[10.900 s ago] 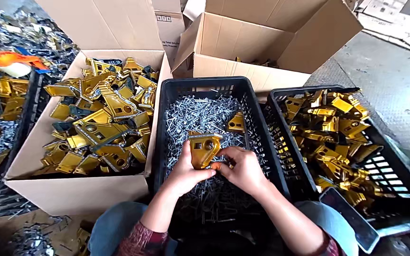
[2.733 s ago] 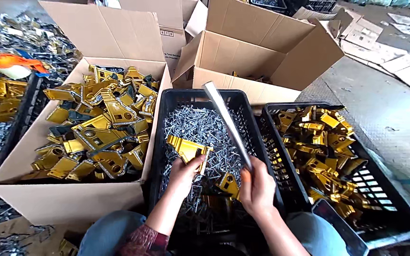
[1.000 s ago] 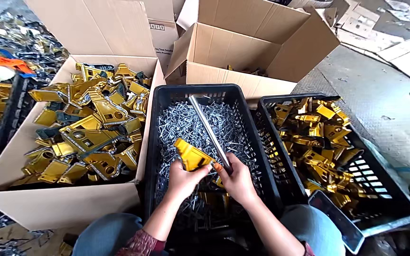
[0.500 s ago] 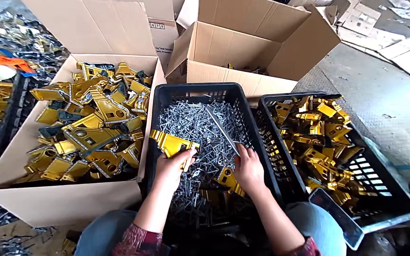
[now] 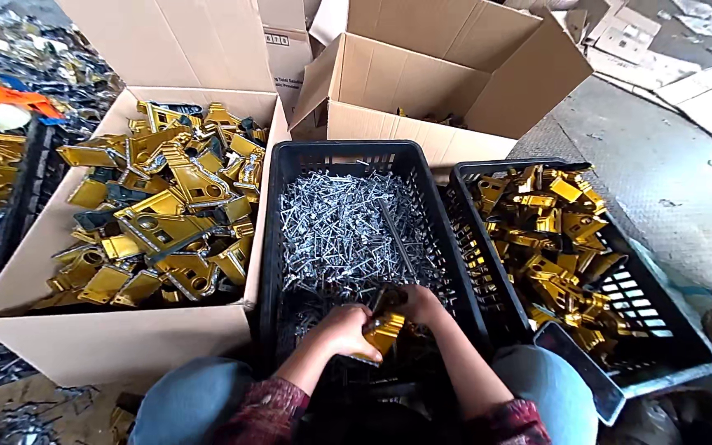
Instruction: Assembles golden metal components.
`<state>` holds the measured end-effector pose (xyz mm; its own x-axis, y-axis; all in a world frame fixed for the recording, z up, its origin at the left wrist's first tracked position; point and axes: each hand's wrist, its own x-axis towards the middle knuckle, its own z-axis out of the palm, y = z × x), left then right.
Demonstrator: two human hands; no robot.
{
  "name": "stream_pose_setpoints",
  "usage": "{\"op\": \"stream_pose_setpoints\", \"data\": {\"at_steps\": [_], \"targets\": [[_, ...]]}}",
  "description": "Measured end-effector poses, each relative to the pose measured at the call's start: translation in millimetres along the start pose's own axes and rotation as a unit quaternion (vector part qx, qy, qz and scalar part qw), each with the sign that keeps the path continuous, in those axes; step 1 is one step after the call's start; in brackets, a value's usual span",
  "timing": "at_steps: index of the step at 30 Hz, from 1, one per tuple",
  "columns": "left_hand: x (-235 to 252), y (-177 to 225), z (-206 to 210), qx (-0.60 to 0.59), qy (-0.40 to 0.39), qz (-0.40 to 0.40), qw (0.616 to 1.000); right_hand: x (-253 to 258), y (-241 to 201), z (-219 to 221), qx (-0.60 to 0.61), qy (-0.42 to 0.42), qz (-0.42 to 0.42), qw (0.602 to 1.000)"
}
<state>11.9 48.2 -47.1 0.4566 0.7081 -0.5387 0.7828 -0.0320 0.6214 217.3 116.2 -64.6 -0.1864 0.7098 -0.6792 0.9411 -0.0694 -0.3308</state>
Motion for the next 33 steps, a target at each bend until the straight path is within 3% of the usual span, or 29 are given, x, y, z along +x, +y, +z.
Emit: {"op": "stream_pose_setpoints", "data": {"at_steps": [3, 6, 8, 11, 13, 16, 18, 20, 22, 24, 26, 29, 31, 33], "targets": [[10.5, 0.3, 8.3, 0.052, -0.049, -0.038, 0.997, -10.9, -1.4, -5.7, 0.057, 0.021, 0.002, 0.998], [13.8, 4.5, 17.1, 0.059, -0.083, -0.055, 0.993, -30.6, -6.4, -25.8, 0.149, 0.143, -0.012, 0.978], [15.1, 5.2, 20.4, 0.074, -0.083, -0.057, 0.992, -35.0, -3.3, -34.5, 0.263, 0.209, -0.046, 0.941], [6.6, 12.0, 3.7, 0.051, -0.060, -0.059, 0.995, -46.6, -1.6, -40.5, 0.490, 0.187, -0.094, 0.846], [-6.9, 16.9, -17.3, -0.028, -0.007, -0.080, 0.996, -60.1, -7.4, -41.2, 0.595, 0.163, -0.134, 0.776], [-20.0, 12.4, -42.4, -0.190, 0.175, -0.082, 0.963, -75.7, -20.9, -34.7, 0.707, 0.103, -0.198, 0.671], [-18.9, 11.7, -50.2, -0.251, 0.297, -0.072, 0.918, -74.4, -31.2, -21.3, 0.728, 0.053, -0.234, 0.642], [-15.2, 12.9, -53.3, -0.267, 0.366, -0.059, 0.890, -65.3, -44.9, -4.1, 0.731, 0.015, -0.252, 0.634], [-16.7, 13.8, -54.9, -0.206, 0.390, -0.060, 0.896, -50.3, -56.6, 11.9, 0.750, -0.030, -0.272, 0.603], [-19.1, 14.6, -52.5, -0.080, 0.443, -0.044, 0.892, -31.1, -63.9, 25.3, 0.792, -0.070, -0.284, 0.536], [-18.9, 11.1, -49.7, 0.036, 0.521, -0.011, 0.853, -13.5, -69.1, 37.4, 0.827, -0.096, -0.290, 0.472], [-22.5, 6.7, -55.1, 0.109, 0.574, 0.014, 0.812, 11.4, -75.8, 47.1, 0.857, -0.136, -0.297, 0.399], [-32.7, 8.8, -60.4, 0.083, 0.557, 0.012, 0.826, 24.5, -86.5, 33.2, 0.875, -0.119, -0.271, 0.384], [-47.2, 7.8, -67.2, 0.014, 0.517, 0.030, 0.856, 41.5, -101.7, -8.4, 0.871, -0.050, -0.236, 0.428]]}}
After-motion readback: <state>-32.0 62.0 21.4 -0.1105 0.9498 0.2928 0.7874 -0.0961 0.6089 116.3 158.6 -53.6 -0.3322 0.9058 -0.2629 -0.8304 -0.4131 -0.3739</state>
